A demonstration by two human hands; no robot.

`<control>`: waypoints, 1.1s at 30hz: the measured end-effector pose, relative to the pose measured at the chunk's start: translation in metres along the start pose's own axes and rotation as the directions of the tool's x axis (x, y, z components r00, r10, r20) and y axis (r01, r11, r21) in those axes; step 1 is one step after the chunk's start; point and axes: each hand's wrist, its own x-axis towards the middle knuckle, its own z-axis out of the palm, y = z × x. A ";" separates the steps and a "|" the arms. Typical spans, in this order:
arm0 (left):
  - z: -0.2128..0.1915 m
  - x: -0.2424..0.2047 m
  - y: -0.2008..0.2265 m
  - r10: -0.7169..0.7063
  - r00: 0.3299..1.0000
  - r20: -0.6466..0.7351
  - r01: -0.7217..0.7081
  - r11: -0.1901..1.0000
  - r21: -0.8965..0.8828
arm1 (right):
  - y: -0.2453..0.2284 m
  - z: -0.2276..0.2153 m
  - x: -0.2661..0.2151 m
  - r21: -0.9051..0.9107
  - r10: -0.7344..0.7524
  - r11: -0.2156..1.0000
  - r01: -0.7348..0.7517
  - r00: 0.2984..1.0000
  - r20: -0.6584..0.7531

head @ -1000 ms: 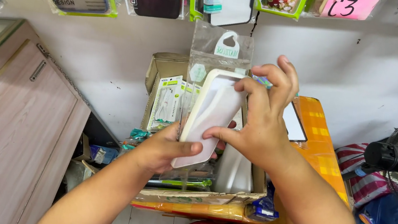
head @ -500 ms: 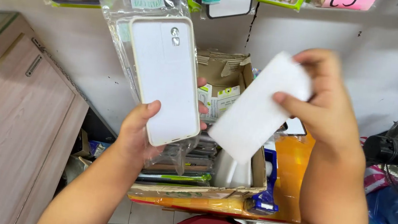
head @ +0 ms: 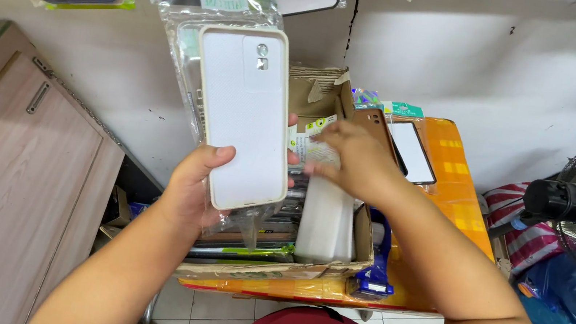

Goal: Checking and unboxing various phone cases from a box.

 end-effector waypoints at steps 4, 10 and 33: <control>0.006 0.006 -0.004 -0.107 0.994 -0.010 0.107 0.994 0.027 | 0.000 -0.012 -0.007 0.643 -0.103 0.741 0.194 0.979 -0.176; 0.034 0.029 -0.030 -0.299 0.954 0.005 0.295 0.946 0.137 | -0.021 -0.026 -0.030 0.934 -0.047 0.202 0.294 0.956 -0.290; -0.069 0.294 -0.289 -0.346 0.924 -0.162 0.326 0.496 0.805 | 0.327 0.056 -0.025 0.962 0.458 0.181 -0.203 0.883 0.100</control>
